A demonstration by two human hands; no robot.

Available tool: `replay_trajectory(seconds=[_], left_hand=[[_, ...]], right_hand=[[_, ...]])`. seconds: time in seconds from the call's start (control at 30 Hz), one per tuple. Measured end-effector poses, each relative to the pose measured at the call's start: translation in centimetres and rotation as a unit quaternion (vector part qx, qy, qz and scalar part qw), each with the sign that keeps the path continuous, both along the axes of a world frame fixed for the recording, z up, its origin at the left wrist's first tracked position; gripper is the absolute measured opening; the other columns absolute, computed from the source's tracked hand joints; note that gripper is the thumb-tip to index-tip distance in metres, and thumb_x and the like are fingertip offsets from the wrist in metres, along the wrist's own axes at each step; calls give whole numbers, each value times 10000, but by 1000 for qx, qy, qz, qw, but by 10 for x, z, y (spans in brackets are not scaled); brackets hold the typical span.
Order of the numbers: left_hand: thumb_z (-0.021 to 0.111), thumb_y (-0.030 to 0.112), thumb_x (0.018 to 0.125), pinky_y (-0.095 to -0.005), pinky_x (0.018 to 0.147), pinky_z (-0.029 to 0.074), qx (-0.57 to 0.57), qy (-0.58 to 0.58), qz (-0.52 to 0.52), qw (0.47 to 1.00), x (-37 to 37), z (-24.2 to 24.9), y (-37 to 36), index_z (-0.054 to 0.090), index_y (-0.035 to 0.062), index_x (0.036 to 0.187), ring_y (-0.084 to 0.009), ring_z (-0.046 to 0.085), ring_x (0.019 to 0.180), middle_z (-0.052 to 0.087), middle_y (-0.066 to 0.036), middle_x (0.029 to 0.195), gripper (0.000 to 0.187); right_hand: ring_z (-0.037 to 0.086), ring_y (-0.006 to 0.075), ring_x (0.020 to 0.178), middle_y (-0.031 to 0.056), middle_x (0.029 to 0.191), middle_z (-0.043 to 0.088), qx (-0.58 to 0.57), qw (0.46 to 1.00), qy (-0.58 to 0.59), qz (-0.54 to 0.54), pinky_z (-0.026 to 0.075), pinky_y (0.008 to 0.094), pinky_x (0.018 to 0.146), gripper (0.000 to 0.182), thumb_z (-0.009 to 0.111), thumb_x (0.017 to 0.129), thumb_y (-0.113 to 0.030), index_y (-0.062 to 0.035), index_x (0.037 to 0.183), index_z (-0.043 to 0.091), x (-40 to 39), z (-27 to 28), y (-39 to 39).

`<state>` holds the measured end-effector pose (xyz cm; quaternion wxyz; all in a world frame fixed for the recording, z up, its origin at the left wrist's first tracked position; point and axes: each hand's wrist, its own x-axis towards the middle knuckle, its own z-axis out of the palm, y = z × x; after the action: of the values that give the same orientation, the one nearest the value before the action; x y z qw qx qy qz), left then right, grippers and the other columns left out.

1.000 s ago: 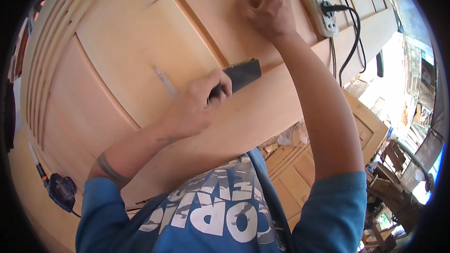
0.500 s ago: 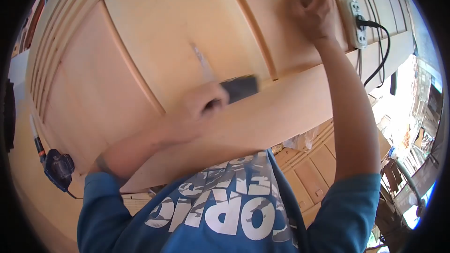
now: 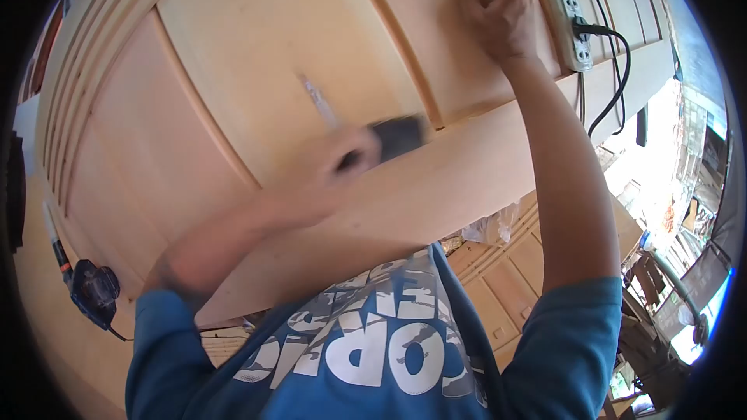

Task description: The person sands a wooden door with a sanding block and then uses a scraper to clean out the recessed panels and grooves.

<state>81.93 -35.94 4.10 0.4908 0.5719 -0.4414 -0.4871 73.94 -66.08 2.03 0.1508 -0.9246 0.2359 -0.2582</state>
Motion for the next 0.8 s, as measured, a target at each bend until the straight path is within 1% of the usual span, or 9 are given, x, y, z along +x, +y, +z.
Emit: replay_trajectory(seconds=[0.07,0.13,0.23,0.3,0.37,0.47,0.6,0.7,0.8], left_hand=[[475,-78,821,-355,705,447,110,-28,-52,992,32,18,57,508,35,885,-260,545,763,508,-112,819,134],[466,-82,835,-364,699,443,101,-59,0,993,41,27,103,510,46,878,-250,545,758,505,-97,815,142],[453,-94,832,-370,693,439,90,-23,-30,995,27,25,60,513,38,897,-268,548,756,505,-116,813,159],[449,-100,835,-371,687,434,-19,-28,-26,999,2,6,-7,513,27,927,-291,535,747,503,-142,823,170],[523,-59,816,-347,686,447,-30,4,-10,1000,-14,10,-56,510,47,888,-213,554,773,547,-113,848,129],[519,-64,821,-341,685,452,27,-16,-25,999,-6,12,-30,508,49,885,-206,550,750,550,-106,823,130],[514,-117,804,-368,665,439,97,-56,-38,993,33,25,68,522,62,919,-236,561,744,548,-112,814,213],[508,-99,815,-370,661,443,80,-48,-30,995,25,20,50,516,46,903,-268,567,736,543,-130,799,169],[498,-82,813,-327,681,456,2,1,-36,999,-6,6,-46,505,36,899,-217,545,725,539,-105,792,146]], right_hand=[[600,305,1049,131,1132,604,-23,1000,-7,-3,479,372,919,225,664,875,-174,-17,1028,616,4,1,0],[597,308,1028,124,1113,604,-24,1000,-13,-2,479,372,914,209,661,872,-162,-17,1014,610,5,1,2],[595,313,1028,124,1113,603,-46,999,10,-9,477,376,913,206,656,873,-159,-15,1011,605,4,3,3],[596,316,1024,122,1110,602,-46,999,-7,12,478,381,907,195,649,875,-151,-15,1006,604,5,4,-1],[600,316,1018,122,1108,602,-26,999,-17,15,482,383,899,183,644,876,-142,-14,1001,603,-1,5,4],[620,298,989,120,1107,601,-46,999,-17,14,511,372,868,155,633,884,-113,-4,989,600,2,5,2],[614,305,927,144,1061,578,33,999,-43,0,514,368,804,130,601,868,-69,8,970,576,5,8,6],[579,341,857,191,976,539,44,997,-60,6,483,388,742,114,550,823,3,21,934,537,11,14,6],[600,317,888,166,1014,559,50,998,-43,6,501,368,757,91,560,860,-21,15,943,557,7,21,11]])
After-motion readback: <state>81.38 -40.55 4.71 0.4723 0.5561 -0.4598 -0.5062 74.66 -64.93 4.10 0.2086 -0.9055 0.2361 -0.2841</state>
